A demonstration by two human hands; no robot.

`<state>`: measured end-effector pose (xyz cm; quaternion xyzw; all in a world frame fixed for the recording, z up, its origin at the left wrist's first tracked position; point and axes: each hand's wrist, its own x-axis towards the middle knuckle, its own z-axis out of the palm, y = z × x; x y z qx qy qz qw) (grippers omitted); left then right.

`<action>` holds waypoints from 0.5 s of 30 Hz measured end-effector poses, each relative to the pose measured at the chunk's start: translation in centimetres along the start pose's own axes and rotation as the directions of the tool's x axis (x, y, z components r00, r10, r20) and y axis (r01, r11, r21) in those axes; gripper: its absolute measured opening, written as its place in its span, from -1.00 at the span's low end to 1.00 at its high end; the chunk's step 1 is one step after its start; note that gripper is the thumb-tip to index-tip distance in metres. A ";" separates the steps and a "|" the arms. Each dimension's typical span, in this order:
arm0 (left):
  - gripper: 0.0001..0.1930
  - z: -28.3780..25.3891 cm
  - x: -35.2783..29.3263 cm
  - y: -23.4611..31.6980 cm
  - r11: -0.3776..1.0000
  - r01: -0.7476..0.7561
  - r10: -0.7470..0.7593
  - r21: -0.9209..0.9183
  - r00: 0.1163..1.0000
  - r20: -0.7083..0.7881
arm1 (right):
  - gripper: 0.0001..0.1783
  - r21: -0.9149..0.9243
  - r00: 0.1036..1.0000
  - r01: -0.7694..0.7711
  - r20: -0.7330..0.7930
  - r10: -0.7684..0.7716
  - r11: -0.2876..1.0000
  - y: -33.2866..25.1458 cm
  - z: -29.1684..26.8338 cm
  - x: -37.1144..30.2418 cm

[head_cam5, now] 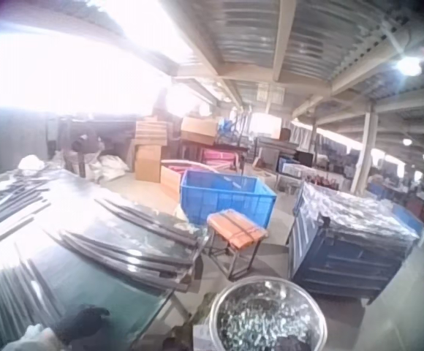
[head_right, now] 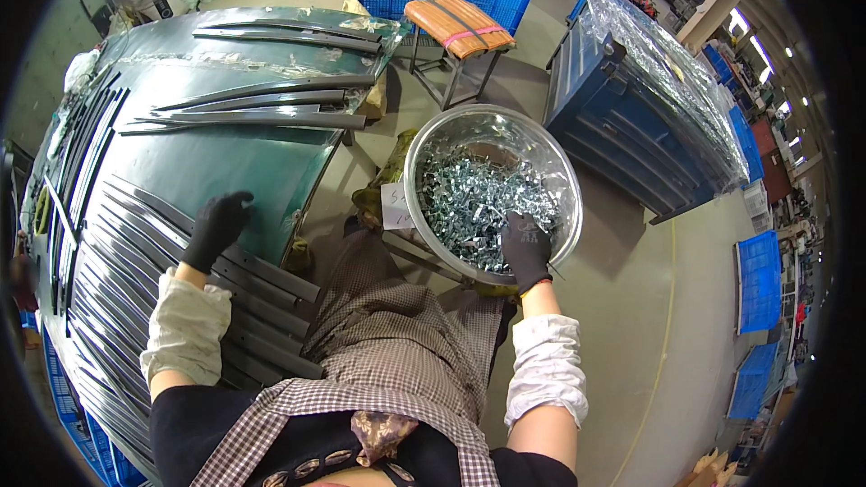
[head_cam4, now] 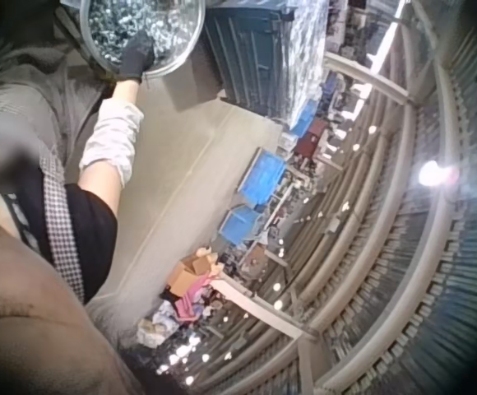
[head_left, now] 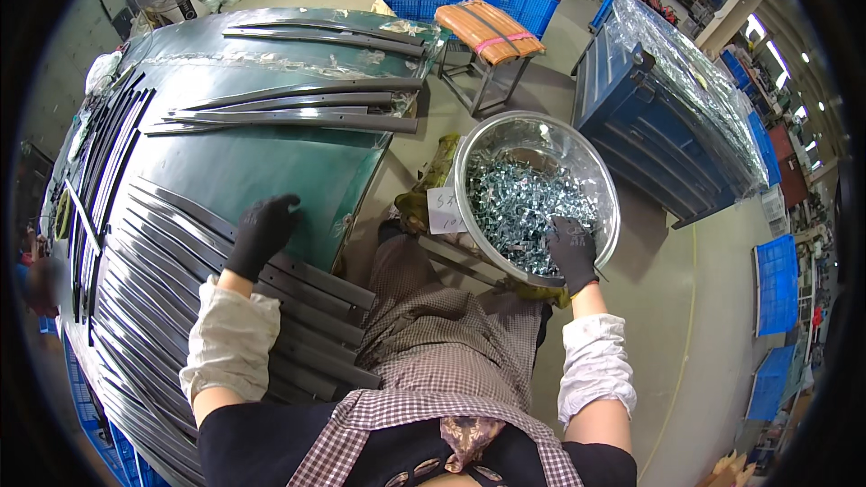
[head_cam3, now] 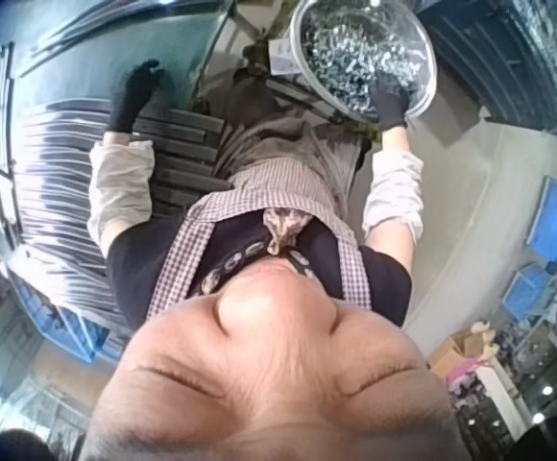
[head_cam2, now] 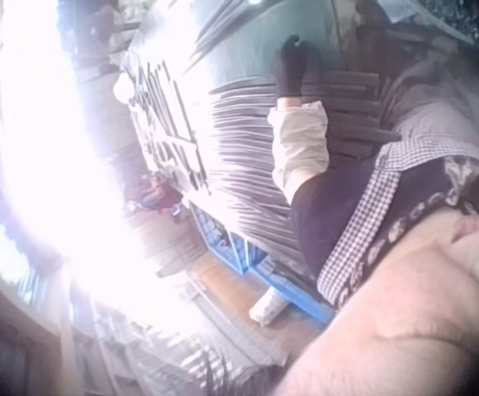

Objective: The person repeatedly picks up long curved metal rods and small metallic fasteners from a bowl, then inserts the fasteners into holes along the rods. The person handles the rods one at a time, places them on a table, and continues the insertion process throughout the clip.

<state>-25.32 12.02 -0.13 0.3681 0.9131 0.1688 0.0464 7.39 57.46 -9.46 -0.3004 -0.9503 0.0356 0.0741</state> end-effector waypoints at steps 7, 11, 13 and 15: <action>-0.36 2.1 12.5 0.9 0.903 -0.300 0.392 0.309 0.868 -0.304 | -0.46 0.108 0.996 -0.070 0.054 0.064 0.992 -0.5 -0.9 0.2; -0.39 4.9 14.6 1.0 0.899 -0.235 0.382 0.370 0.835 -0.395 | -0.26 0.066 0.968 -0.244 0.081 0.238 0.968 -1.5 -3.4 0.6; -0.49 5.4 14.3 1.4 0.908 -0.290 0.391 0.303 0.846 -0.362 | -0.28 -0.034 0.972 -0.228 0.041 0.230 0.973 -0.3 -2.8 0.6; -0.68 4.8 13.3 4.1 0.863 -0.411 0.504 0.292 0.731 -0.461 | -0.36 -0.065 0.988 -0.149 -0.040 0.147 0.987 1.6 -0.6 0.6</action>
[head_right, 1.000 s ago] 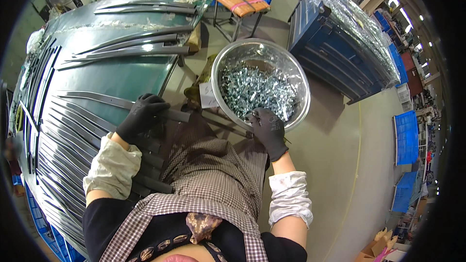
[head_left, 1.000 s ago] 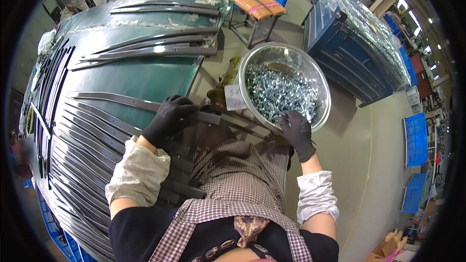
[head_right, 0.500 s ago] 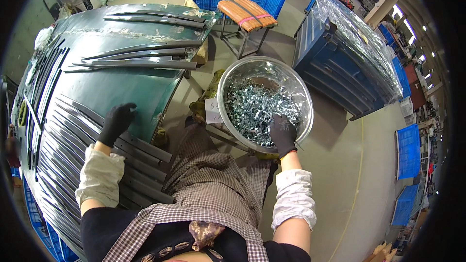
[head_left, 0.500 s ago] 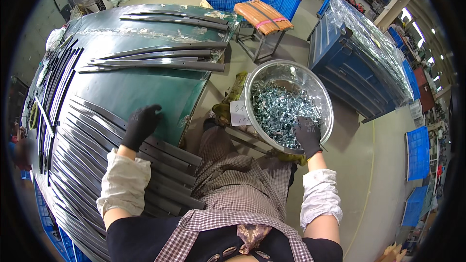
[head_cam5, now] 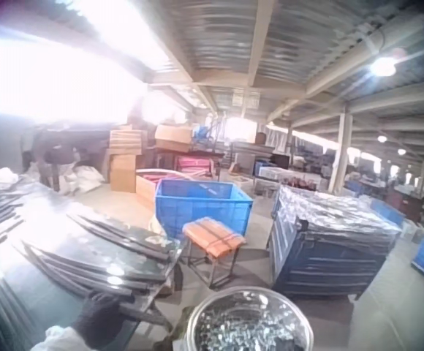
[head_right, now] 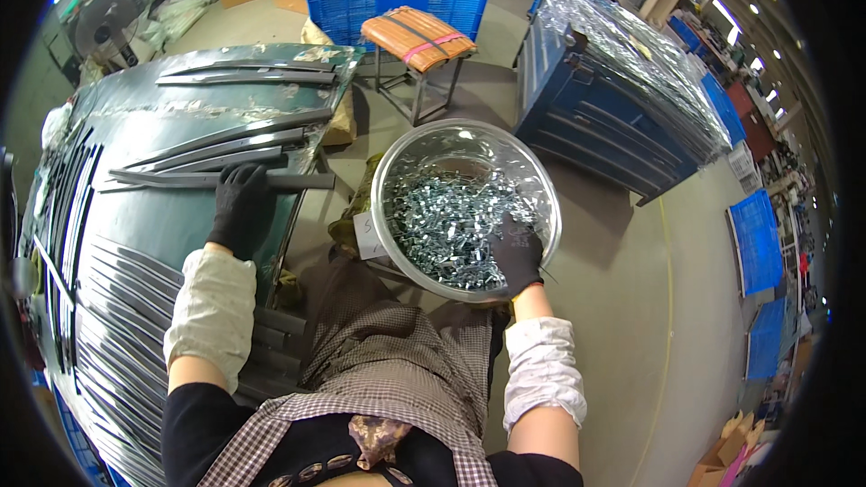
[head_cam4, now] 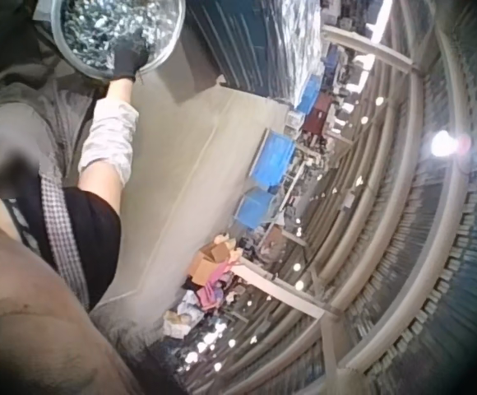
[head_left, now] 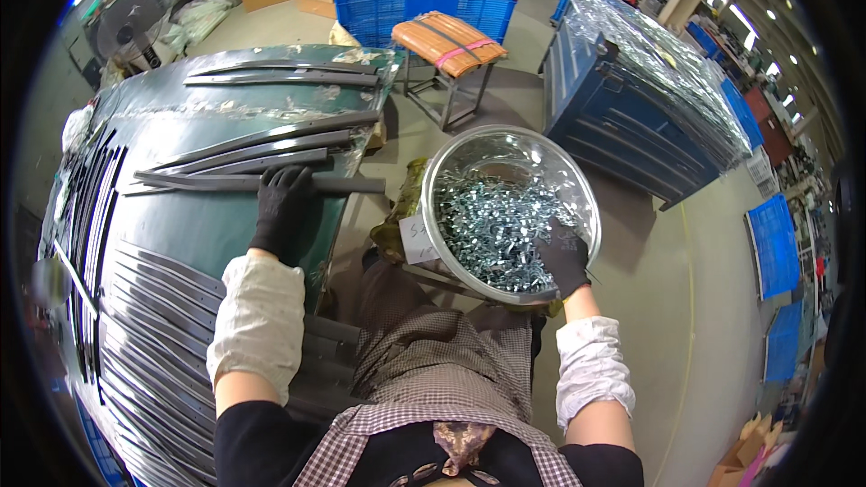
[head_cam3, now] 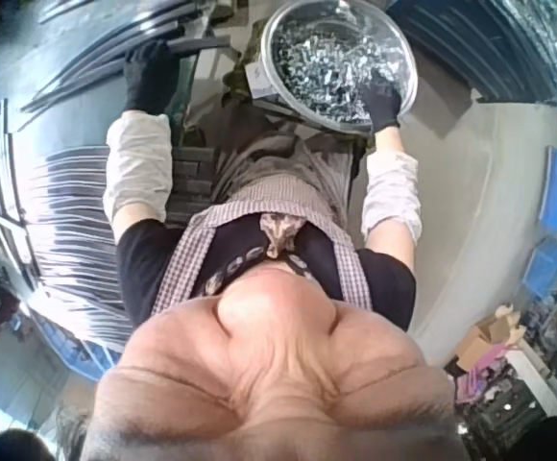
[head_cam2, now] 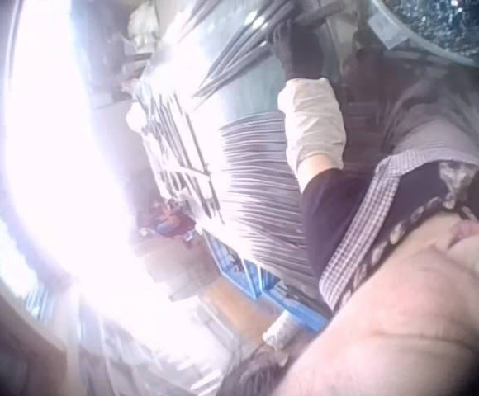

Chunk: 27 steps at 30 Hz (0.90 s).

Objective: The person repeatedly picks up long curved metal rods and small metallic fasteners from a bowl, then inserts the fasteners into holes along the rods. The person handles the rods one at a time, places them on a table, and continues the insertion process throughout the clip.

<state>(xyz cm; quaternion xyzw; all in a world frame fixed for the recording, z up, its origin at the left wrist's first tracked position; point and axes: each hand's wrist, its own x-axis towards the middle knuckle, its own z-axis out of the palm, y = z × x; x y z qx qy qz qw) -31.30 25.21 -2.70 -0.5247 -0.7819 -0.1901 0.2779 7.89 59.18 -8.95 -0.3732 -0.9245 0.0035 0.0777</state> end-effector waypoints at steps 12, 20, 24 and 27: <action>-0.84 -7.8 -4.9 6.4 0.979 -0.095 0.150 -0.178 0.933 0.326 | -0.55 0.068 0.996 -0.027 -0.080 0.032 0.997 1.7 1.9 2.0; -0.65 -8.9 -6.7 6.7 0.967 -0.136 0.192 -0.213 0.944 0.267 | -0.72 0.136 0.961 0.147 -0.253 -0.109 0.980 1.7 4.3 2.8; -0.68 -8.5 -6.9 6.4 0.968 -0.104 0.172 -0.227 0.937 0.304 | -0.60 0.111 0.932 0.281 -0.268 -0.244 0.953 0.2 1.5 1.3; -0.70 -7.8 -7.1 5.6 0.962 -0.083 0.164 -0.261 0.937 0.307 | -0.46 0.105 0.853 0.447 -0.350 -0.388 0.888 -0.5 -0.5 -0.1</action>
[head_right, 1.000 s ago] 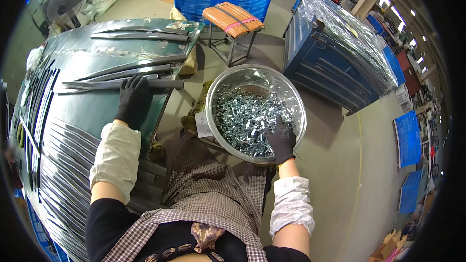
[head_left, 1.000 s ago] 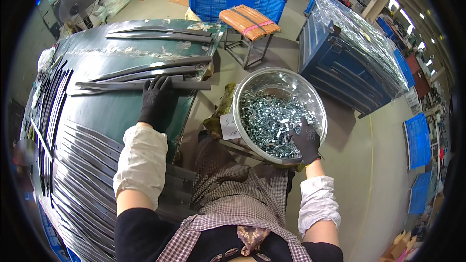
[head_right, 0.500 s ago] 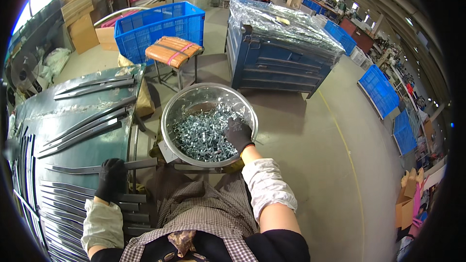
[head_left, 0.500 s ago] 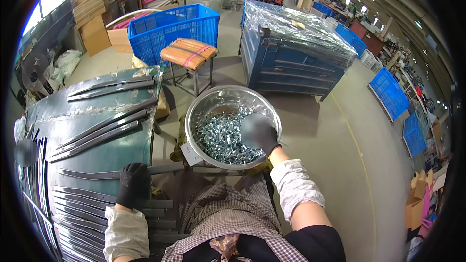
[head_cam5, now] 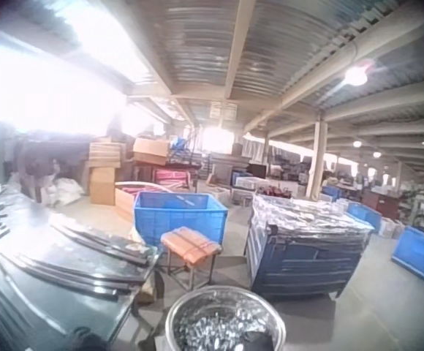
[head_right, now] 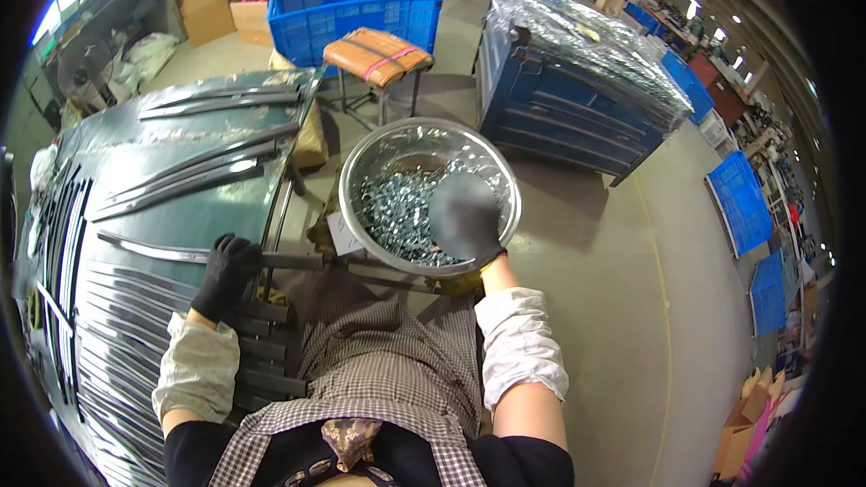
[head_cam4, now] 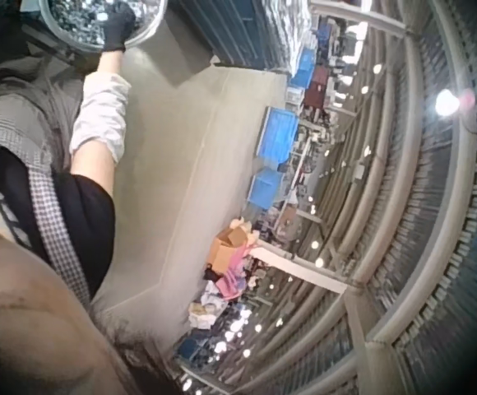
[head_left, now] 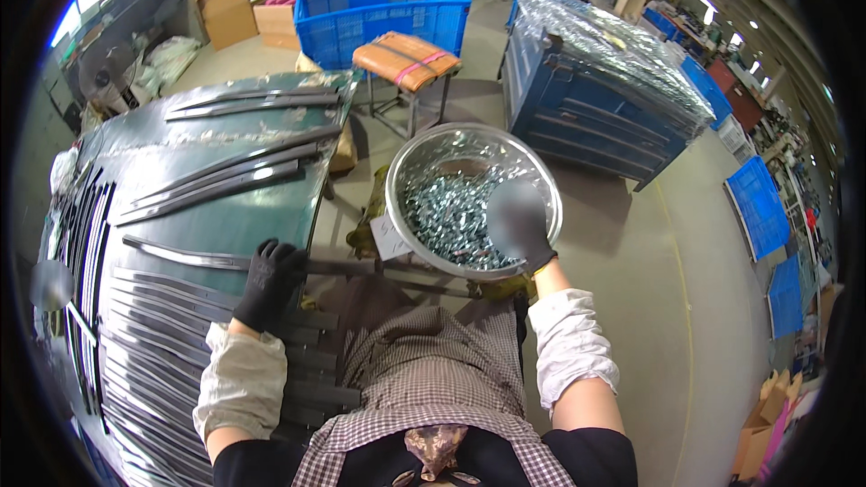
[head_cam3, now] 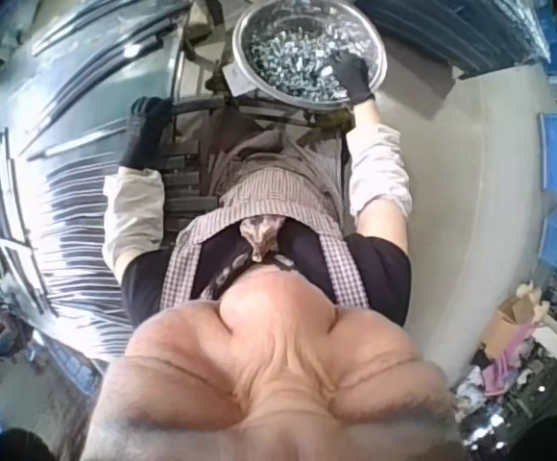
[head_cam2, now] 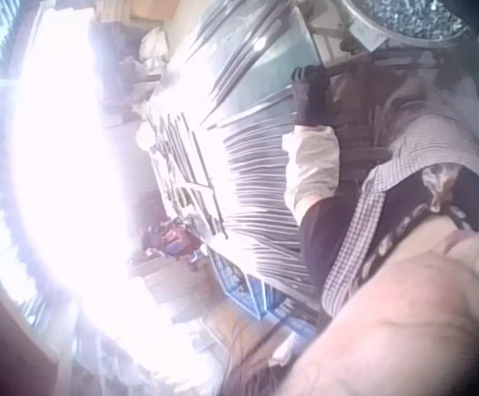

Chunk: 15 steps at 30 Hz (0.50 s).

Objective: The person repeatedly picks up long curved metal rods and small metallic fasteners from a bowl, then inserts the fasteners into holes along the rods. The person handles the rods one at a time, places them on a table, and continues the insertion process throughout the clip.

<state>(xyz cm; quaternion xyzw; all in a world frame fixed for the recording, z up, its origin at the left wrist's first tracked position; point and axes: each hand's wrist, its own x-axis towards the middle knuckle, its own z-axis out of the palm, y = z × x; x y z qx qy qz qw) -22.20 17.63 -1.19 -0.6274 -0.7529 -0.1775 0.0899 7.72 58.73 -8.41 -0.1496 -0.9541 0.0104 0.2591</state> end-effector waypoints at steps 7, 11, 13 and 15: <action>-0.74 1.8 -1.0 0.6 0.976 0.131 -0.131 -0.175 0.991 0.010 | -0.48 0.014 0.998 0.014 0.055 -0.014 1.000 0.0 0.9 -0.2; -0.74 1.7 -1.1 1.1 0.971 0.068 -0.069 -0.231 0.998 0.002 | -0.49 -0.014 0.991 -0.026 0.129 0.027 1.000 0.0 1.5 -0.3; -0.74 1.6 -0.9 0.9 0.975 0.025 -0.025 -0.220 1.000 0.003 | -0.50 -0.019 0.987 -0.041 0.155 0.043 0.999 0.2 1.5 -0.4; -0.72 1.4 -0.8 0.8 0.981 -0.030 0.034 -0.191 0.999 0.016 | -0.55 0.096 1.000 0.018 0.015 -0.019 0.995 0.1 1.8 -0.8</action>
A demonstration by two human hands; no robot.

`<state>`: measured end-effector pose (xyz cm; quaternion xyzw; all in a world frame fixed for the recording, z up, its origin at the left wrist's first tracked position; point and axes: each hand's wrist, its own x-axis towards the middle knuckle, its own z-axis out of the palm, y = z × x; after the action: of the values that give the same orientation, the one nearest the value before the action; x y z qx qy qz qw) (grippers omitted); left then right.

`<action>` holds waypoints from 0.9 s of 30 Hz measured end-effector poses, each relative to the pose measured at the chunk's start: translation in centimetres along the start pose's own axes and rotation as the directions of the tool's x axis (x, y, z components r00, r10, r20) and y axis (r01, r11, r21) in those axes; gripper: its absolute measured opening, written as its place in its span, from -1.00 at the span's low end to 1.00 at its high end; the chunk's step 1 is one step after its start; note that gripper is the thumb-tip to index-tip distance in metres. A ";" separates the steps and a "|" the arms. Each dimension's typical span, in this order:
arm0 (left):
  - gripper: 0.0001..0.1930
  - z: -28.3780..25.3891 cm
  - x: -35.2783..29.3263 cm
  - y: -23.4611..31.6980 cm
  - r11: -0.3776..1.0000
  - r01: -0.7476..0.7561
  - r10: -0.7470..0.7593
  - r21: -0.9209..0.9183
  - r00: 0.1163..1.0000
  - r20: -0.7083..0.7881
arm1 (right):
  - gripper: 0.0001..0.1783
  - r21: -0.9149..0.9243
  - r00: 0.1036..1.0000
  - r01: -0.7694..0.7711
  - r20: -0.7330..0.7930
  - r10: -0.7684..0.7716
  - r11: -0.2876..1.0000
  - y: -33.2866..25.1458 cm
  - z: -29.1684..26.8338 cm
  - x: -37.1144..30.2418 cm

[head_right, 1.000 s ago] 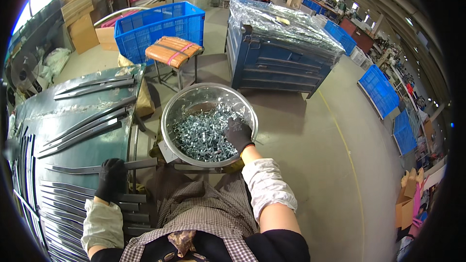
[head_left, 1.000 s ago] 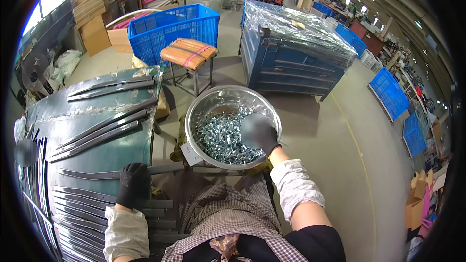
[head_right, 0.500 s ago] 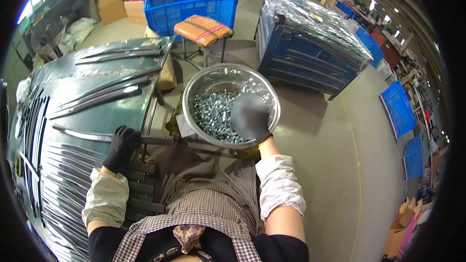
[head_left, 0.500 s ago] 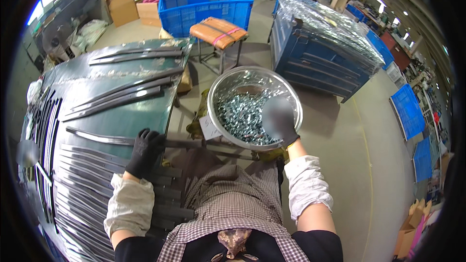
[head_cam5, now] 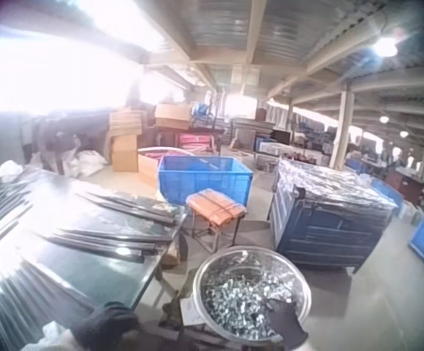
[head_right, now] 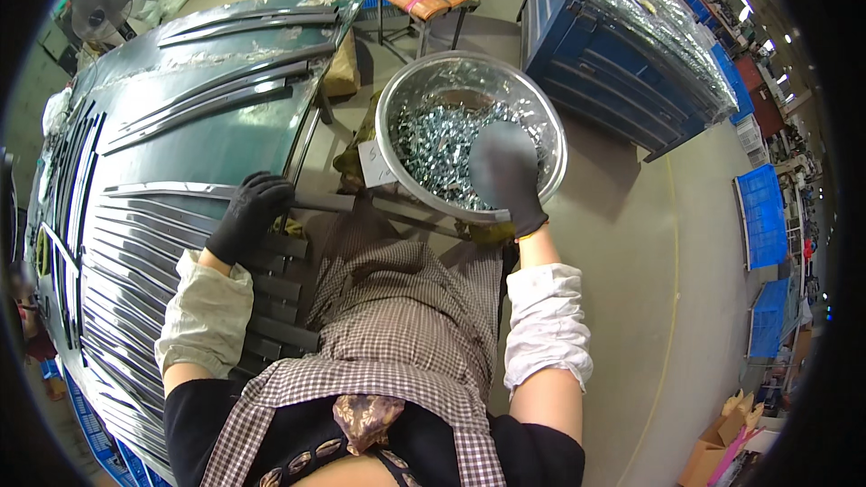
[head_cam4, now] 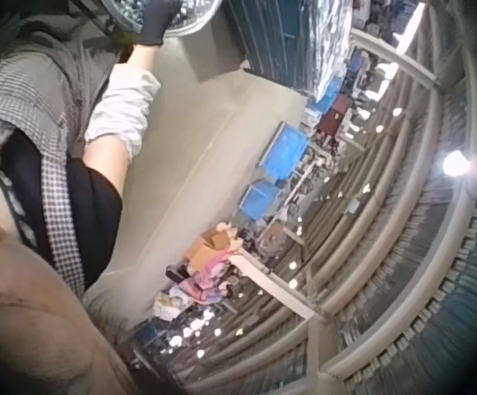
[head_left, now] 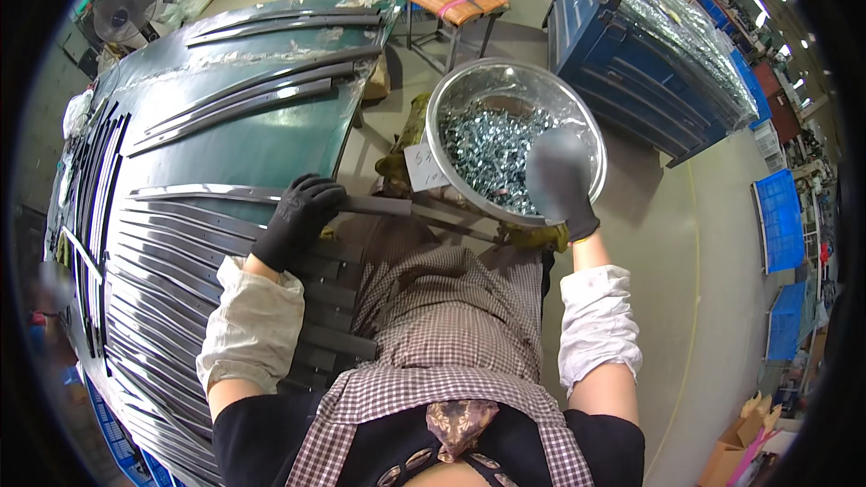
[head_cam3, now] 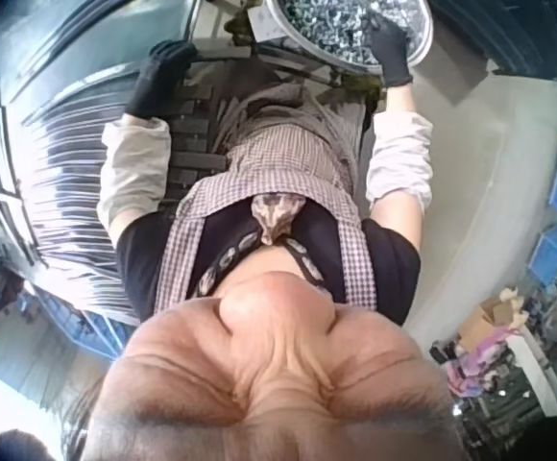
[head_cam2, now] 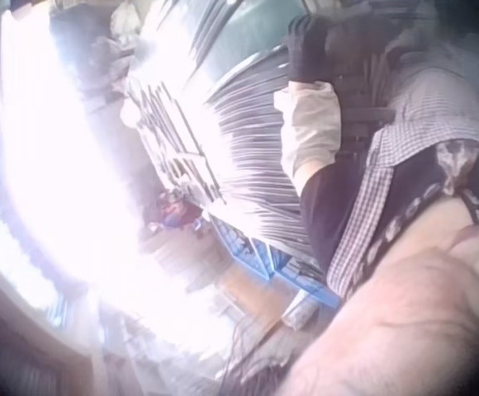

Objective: The person repeatedly picks up long curved metal rods and small metallic fasteners from a bowl, then inserts the fasteners into holes along the rods. The person handles the rods one at a time, places them on a table, and continues the insertion process throughout the clip.

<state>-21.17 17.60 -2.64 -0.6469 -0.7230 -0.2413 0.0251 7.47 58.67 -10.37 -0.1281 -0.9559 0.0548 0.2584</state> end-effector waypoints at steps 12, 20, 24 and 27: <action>-0.75 0.2 0.1 0.3 0.961 0.172 -0.166 -0.215 0.985 0.045 | -0.84 0.086 0.993 -0.024 -0.111 0.034 0.996 -11.9 -6.0 -2.1; -0.71 0.0 1.1 7.1 0.973 -0.229 0.228 -0.037 0.973 -0.036 | -0.69 0.818 0.934 -0.299 0.147 0.325 0.490 -20.9 -6.1 -3.5; -0.49 1.2 0.9 13.1 0.967 -0.230 0.234 -0.106 0.972 0.027 | -0.58 0.515 0.994 0.014 0.083 -0.066 0.857 -22.4 -4.1 -3.5; -0.44 3.3 -0.3 12.5 0.939 -0.308 0.314 -0.153 0.949 0.016 | -0.64 0.571 0.991 0.109 -0.001 -0.133 0.813 -22.8 0.3 -5.6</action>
<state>-8.38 19.16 -1.69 -0.7577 -0.5921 -0.2744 0.0000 7.06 35.25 -9.46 0.0171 -0.9069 0.3238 0.2691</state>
